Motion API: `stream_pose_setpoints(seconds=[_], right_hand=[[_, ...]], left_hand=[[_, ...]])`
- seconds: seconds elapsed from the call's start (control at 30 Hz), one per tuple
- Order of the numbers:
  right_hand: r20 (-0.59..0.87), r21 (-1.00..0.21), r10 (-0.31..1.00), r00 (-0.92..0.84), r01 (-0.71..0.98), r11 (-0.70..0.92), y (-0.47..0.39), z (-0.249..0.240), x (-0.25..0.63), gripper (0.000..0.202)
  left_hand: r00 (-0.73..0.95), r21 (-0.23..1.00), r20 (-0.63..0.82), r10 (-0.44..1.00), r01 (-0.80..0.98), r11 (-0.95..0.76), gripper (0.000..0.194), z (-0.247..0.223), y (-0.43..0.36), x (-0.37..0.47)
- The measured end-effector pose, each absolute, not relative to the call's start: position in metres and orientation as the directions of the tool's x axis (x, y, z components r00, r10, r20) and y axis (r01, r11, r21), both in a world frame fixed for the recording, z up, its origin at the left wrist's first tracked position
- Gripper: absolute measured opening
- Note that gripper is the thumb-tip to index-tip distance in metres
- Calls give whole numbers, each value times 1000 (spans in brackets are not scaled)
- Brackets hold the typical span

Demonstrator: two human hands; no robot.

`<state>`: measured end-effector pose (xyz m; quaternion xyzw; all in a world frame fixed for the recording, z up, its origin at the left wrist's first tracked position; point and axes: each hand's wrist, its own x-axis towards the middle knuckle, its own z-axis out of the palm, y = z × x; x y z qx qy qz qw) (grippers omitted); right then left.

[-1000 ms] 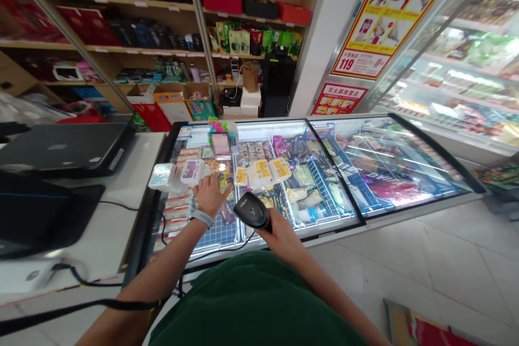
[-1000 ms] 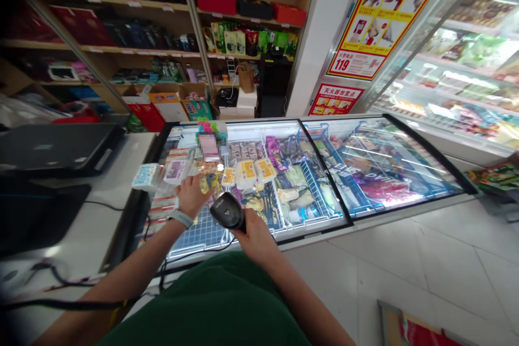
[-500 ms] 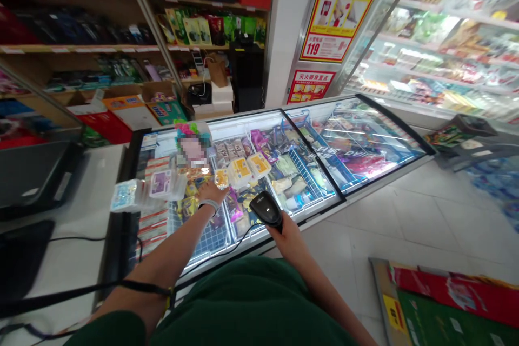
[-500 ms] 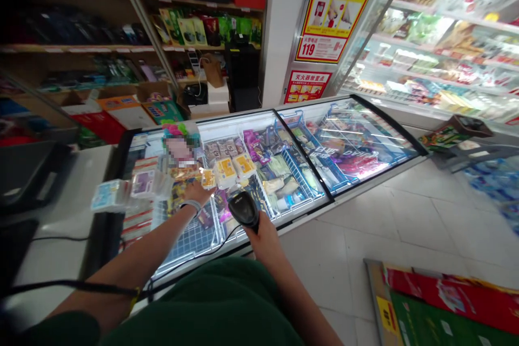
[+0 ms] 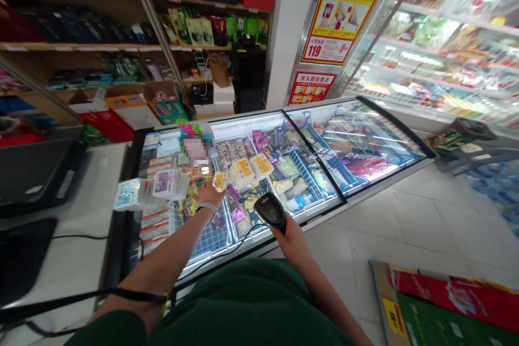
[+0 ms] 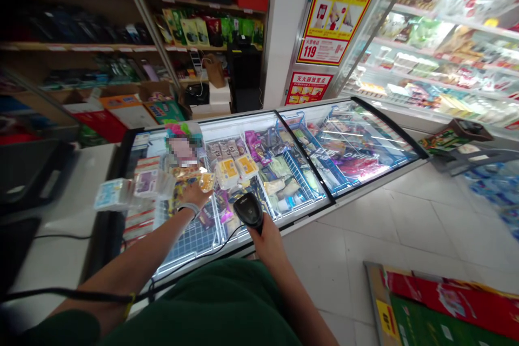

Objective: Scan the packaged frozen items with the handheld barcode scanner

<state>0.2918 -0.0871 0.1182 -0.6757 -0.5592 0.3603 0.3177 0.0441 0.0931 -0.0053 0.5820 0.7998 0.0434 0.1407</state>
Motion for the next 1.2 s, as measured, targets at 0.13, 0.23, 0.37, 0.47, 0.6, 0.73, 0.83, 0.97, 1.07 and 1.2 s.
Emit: stream_pose_setpoints(seconds=[0.13, 0.23, 0.37, 0.47, 0.6, 0.73, 0.83, 0.97, 1.07, 1.2], right_hand=[[-139, -802, 987, 81, 576, -160, -83, 118, 286, 17], [-130, -791, 991, 35, 599, -125, -78, 117, 282, 16], [-128, -779, 990, -50, 623, -69, -71, 118, 273, 17], [-123, -780, 984, -128, 626, -16, -67, 122, 263, 17], [-105, -779, 969, -221, 624, 58, -63, 134, 249, 17], [-72, -791, 941, -329, 594, 147, -62, 149, 237, 17], [-57, -783, 918, -392, 588, 202, -62, 158, 231, 15], [-62, -771, 895, -441, 591, 237, -63, 165, 225, 13], [-62, -772, 883, -465, 583, 253, -63, 165, 223, 14], [-56, -774, 882, -467, 579, 257, -63, 164, 224, 14]], left_hand=[[-261, 243, -161, 952, 924, 294, 58, -2, 63, 24], [-260, 255, -152, 954, 922, 292, 54, -1, 36, 10], [-284, 279, -118, 952, 910, 306, 55, 5, 0, -6], [-313, 297, -68, 947, 900, 319, 56, 17, -21, -15], [-322, 348, 98, 942, 898, 271, 57, 40, -41, -21], [-308, 394, 286, 907, 901, 182, 54, 62, -53, -21], [-306, 394, 360, 881, 906, 154, 56, 76, -57, -19], [-278, 383, 410, 869, 917, 112, 55, 88, -60, -14], [-252, 366, 438, 863, 927, 85, 54, 91, -61, -11], [-242, 350, 448, 860, 933, 81, 54, 92, -60, -8]])
